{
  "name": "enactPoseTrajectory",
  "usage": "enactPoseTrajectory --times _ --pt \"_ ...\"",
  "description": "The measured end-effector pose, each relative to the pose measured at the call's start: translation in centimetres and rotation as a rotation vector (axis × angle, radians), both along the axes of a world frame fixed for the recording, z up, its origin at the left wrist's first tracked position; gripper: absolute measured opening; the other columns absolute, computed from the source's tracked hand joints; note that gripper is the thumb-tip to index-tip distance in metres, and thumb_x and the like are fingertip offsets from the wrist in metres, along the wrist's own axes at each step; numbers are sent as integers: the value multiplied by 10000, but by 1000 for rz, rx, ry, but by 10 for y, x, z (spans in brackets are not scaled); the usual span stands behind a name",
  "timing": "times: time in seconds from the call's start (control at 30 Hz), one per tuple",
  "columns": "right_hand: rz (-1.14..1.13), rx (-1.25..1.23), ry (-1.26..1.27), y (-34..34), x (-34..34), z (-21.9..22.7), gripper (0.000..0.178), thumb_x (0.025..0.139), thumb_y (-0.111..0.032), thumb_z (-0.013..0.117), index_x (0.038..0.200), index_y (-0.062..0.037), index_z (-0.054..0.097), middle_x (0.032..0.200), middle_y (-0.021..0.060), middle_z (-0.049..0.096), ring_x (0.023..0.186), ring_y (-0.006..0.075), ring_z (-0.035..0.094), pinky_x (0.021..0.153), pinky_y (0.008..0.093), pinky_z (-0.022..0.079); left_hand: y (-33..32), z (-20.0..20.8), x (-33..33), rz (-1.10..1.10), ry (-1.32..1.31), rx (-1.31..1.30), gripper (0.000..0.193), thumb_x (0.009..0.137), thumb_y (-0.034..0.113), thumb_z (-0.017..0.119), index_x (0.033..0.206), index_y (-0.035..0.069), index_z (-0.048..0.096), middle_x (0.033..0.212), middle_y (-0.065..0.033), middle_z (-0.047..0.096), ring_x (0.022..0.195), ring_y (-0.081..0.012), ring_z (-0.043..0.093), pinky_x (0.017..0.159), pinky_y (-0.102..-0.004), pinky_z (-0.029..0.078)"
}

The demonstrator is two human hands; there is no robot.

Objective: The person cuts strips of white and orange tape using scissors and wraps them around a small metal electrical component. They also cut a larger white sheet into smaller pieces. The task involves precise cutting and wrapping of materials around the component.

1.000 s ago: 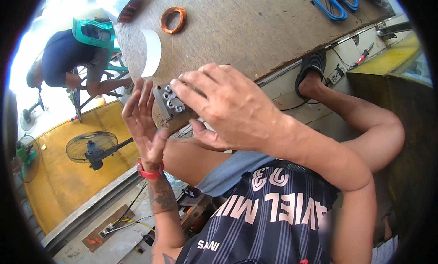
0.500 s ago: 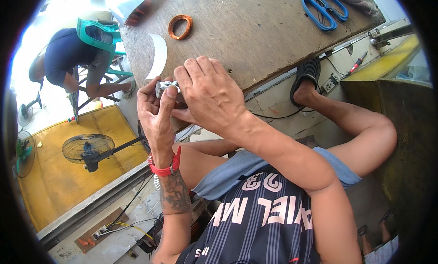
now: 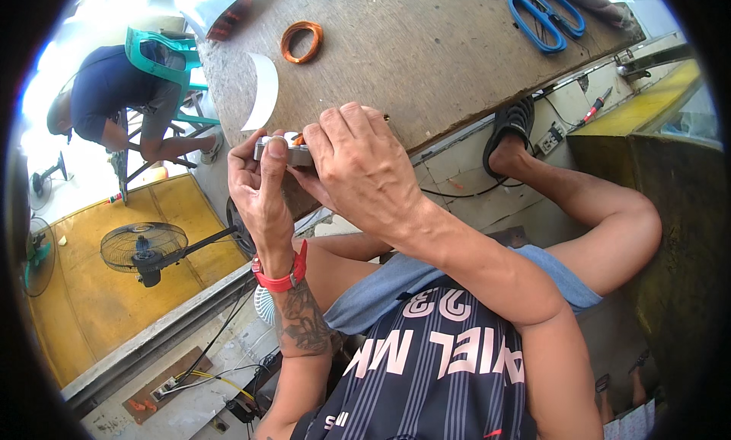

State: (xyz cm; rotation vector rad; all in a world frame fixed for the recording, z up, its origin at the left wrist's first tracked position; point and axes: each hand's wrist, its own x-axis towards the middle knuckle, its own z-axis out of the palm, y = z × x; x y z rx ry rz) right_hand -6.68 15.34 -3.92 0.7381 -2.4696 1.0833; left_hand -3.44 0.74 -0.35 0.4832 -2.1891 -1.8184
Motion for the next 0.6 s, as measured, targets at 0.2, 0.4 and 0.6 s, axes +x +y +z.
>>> enactPoseTrajectory --times 0.2,0.4,0.6 --pt "35 30 45 -1 -2 -2 365 850 -346 805 1006 -39 682 976 84 637 1024 241 593 944 383 491 2 -1 1 14 10 4 521 951 165 810 1309 -60 505 1192 -176 675 1047 -165 672 929 -282 542" --pt "16 -35 6 8 1 1 589 793 -426 849 1161 -15 640 1080 123 621 1079 276 581 966 405 491 5 0 3 29 8 -23 527 950 159 810 1318 -52 497 1202 -179 668 1039 -164 670 904 -280 552" --pt "-15 -29 14 2 0 1 545 814 -412 830 1142 -18 645 1060 122 625 1066 274 589 964 402 500 7 -3 2 36 33 -32 540 948 166 815 1324 -49 492 1206 -179 665 1024 -155 663 894 -276 552"
